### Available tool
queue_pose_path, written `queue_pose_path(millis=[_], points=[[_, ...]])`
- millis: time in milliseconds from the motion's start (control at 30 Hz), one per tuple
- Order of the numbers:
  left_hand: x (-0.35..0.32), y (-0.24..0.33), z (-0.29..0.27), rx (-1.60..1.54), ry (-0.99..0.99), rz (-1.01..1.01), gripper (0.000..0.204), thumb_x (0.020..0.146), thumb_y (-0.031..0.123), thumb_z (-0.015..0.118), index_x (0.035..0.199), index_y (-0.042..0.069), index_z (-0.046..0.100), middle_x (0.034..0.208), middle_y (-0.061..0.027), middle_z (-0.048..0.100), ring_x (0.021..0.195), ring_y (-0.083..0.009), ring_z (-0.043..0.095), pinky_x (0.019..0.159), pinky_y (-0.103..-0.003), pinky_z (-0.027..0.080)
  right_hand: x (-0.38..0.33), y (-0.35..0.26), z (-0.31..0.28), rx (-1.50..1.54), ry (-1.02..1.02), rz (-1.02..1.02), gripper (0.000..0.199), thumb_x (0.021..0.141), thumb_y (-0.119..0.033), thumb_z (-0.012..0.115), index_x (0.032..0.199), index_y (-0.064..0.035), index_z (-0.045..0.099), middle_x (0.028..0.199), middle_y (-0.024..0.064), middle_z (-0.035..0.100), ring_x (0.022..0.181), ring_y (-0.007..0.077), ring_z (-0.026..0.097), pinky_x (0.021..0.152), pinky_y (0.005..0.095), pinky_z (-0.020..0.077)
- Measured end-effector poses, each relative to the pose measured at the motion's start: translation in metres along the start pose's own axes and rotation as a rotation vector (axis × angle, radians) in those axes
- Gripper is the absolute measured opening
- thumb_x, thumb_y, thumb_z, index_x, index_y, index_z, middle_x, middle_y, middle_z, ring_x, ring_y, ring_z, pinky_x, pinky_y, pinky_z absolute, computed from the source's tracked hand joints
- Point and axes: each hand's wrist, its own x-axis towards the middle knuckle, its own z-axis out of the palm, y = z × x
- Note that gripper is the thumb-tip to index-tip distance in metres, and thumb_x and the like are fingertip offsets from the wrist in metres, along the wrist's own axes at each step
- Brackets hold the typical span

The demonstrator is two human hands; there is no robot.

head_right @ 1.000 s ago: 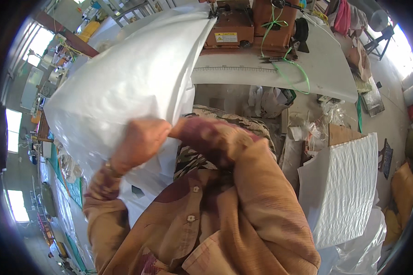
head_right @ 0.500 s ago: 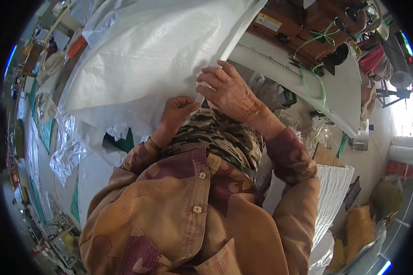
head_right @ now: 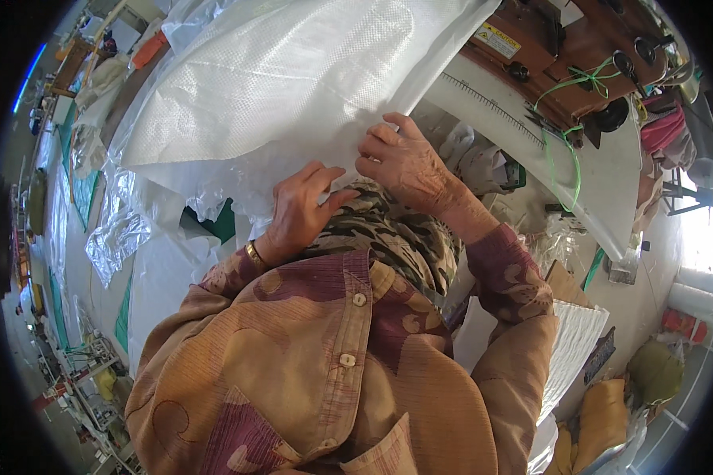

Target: The person aligns the edges of a large white plastic sheet and sews it using a sewing machine. They repeatedly guide the material under the needle, adjust the fabric's position, and operate the machine to stitch the edges together.

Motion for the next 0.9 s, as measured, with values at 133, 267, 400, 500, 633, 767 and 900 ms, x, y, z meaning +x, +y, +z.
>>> queue_pose_path(millis=[133,267,400,500,633,767,900], points=[[0.005,0.000,0.016,0.006,0.138,0.168,0.042,0.087,-0.003,0.070,0.128,-0.002,0.062,0.100,-0.0191,0.069,0.077,-0.0332,0.068,0.071,-0.037,0.056,0.005,-0.009,-0.003,-0.036,0.008,0.027,0.016,0.076,-0.014,0.067,0.093,-0.0131,0.067,0.104,-0.0009,0.061,0.111,0.0186,0.056,0.112,0.0478,0.0366],[0.005,-0.004,0.013,-0.047,0.136,0.165,0.041,0.088,-0.007,0.066,0.128,-0.003,0.062,0.096,-0.0177,0.067,0.078,-0.0331,0.067,0.068,-0.039,0.053,0.005,-0.006,-0.006,0.020,0.017,0.026,0.023,0.075,-0.015,0.069,0.098,-0.0132,0.069,0.105,-0.0006,0.063,0.110,0.0198,0.057,0.109,0.0467,0.0382],[0.006,0.006,-0.006,-0.063,0.164,0.203,0.042,0.087,-0.007,0.067,0.129,-0.001,0.062,0.087,-0.0149,0.064,0.068,-0.0309,0.062,0.062,-0.039,0.050,0.018,0.008,-0.024,-0.021,0.115,0.084,0.023,0.079,-0.013,0.073,0.102,-0.0124,0.071,0.094,0.0003,0.064,0.101,0.0206,0.060,0.106,0.0441,0.0392],[0.011,0.014,-0.015,-0.013,0.168,0.232,0.044,0.087,-0.007,0.067,0.130,0.000,0.063,0.081,-0.0130,0.061,0.062,-0.0285,0.057,0.060,-0.035,0.047,0.032,0.014,-0.039,0.049,0.141,0.088,0.017,0.082,-0.021,0.073,0.097,-0.0124,0.070,0.088,-0.0001,0.063,0.098,0.0208,0.059,0.104,0.0430,0.0410],[0.019,0.015,-0.026,0.094,0.093,0.247,0.036,0.091,-0.004,0.065,0.126,-0.001,0.066,0.084,-0.0075,0.066,0.064,-0.0173,0.059,0.061,-0.027,0.046,0.041,0.025,-0.057,0.027,0.141,0.053,0.021,0.080,-0.028,0.077,0.087,-0.0109,0.068,0.080,-0.0001,0.060,0.091,0.0210,0.059,0.100,0.0421,0.0401],[0.030,0.021,-0.035,-0.516,-0.082,-0.125,0.025,0.095,0.001,0.064,0.118,-0.004,0.070,0.088,-0.0019,0.071,0.074,-0.0046,0.057,0.063,-0.023,0.046,0.044,0.059,-0.073,0.023,0.111,0.030,0.032,0.075,-0.037,0.079,0.076,-0.0094,0.063,0.076,0.0005,0.057,0.082,0.0217,0.057,0.089,0.0402,0.0419],[0.035,0.017,-0.040,-0.644,-0.116,-0.187,0.023,0.098,0.004,0.061,0.116,-0.005,0.070,0.090,-0.0037,0.072,0.078,-0.0041,0.057,0.065,-0.023,0.047,0.043,0.088,-0.071,-0.043,0.152,-0.006,0.036,0.076,-0.043,0.074,0.074,-0.0092,0.063,0.074,0.0028,0.054,0.077,0.0233,0.058,0.073,0.0369,0.0446]])
